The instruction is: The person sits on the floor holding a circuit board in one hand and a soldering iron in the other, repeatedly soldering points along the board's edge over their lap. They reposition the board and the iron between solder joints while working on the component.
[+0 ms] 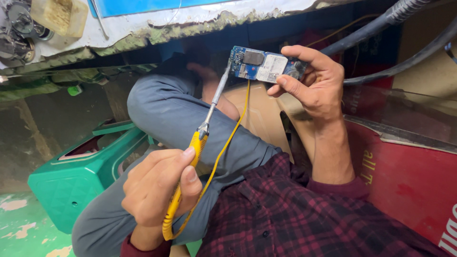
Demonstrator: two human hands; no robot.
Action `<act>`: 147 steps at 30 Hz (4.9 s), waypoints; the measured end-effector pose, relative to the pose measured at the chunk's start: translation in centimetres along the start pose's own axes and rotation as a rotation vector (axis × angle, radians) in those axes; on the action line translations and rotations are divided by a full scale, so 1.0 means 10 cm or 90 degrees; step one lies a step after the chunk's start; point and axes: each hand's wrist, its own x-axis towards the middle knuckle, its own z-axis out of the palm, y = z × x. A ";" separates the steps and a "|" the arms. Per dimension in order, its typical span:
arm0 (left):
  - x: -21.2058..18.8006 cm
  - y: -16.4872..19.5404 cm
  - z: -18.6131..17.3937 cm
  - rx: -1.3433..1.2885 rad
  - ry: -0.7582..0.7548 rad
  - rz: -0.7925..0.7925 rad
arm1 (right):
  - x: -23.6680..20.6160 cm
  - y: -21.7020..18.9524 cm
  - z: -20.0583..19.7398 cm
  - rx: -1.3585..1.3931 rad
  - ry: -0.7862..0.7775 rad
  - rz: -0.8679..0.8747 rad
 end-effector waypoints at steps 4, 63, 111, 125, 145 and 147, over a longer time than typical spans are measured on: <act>0.01 0.03 -0.02 0.019 -0.014 0.011 | 0.00 -0.01 0.00 0.002 -0.001 0.001; 0.03 0.12 -0.07 0.036 -0.043 0.027 | 0.00 0.02 -0.02 0.024 -0.008 -0.011; 0.05 0.12 -0.06 0.022 -0.045 0.008 | -0.02 0.04 -0.03 0.007 -0.009 -0.018; 0.04 0.10 -0.05 0.022 -0.042 0.015 | 0.00 0.03 -0.01 0.004 -0.012 -0.016; 0.05 0.13 -0.06 0.037 -0.043 0.019 | -0.01 0.00 0.00 0.009 -0.008 -0.014; 0.05 0.12 -0.06 0.032 -0.044 0.026 | -0.01 0.00 -0.01 0.007 -0.010 -0.018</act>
